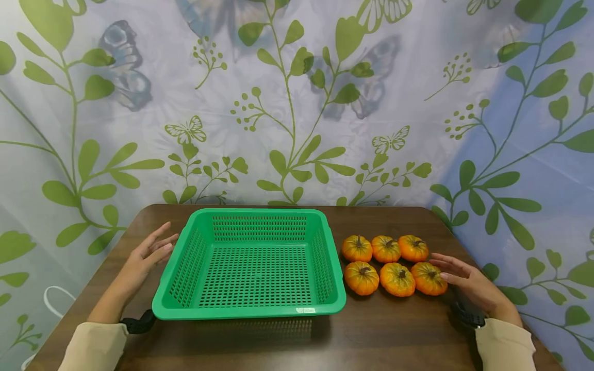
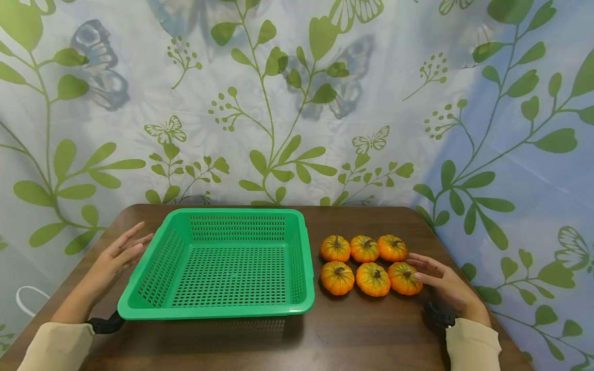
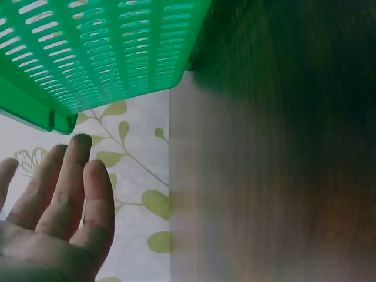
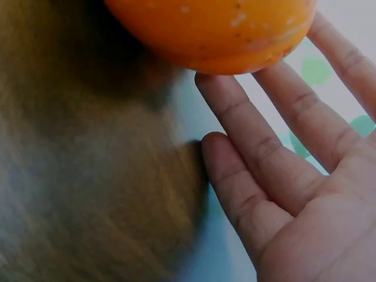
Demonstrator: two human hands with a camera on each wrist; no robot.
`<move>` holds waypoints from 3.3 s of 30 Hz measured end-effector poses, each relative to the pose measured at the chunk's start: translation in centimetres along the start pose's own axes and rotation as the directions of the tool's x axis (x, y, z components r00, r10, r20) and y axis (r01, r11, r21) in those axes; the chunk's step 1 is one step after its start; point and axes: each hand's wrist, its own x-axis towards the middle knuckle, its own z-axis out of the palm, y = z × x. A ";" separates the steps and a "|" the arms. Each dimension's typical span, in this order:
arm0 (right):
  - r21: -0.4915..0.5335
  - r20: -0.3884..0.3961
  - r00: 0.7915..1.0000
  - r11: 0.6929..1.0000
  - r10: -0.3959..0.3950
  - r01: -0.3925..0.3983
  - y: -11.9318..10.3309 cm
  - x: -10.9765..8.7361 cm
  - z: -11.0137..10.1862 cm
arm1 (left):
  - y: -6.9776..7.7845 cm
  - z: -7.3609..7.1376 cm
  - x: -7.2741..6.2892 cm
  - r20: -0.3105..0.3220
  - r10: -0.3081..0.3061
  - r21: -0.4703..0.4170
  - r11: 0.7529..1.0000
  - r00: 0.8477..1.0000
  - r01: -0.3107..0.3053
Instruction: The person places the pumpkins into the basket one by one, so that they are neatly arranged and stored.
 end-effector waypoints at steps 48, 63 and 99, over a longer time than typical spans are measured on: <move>0.023 0.049 0.998 0.999 0.027 -0.028 -0.8 -0.1 0.7 | -1.9 2.0 -0.4 0.121 -0.060 -0.053 0.996 0.991 0.066; -0.042 0.023 0.997 0.996 -0.079 0.080 -3.9 1.1 1.6 | -2.3 1.8 -0.7 0.133 -0.051 -0.051 0.997 0.990 0.058; -0.203 -0.049 0.962 0.945 -0.270 0.255 -8.1 4.5 5.4 | -2.4 1.7 -0.4 0.158 0.008 -0.091 0.996 0.987 0.006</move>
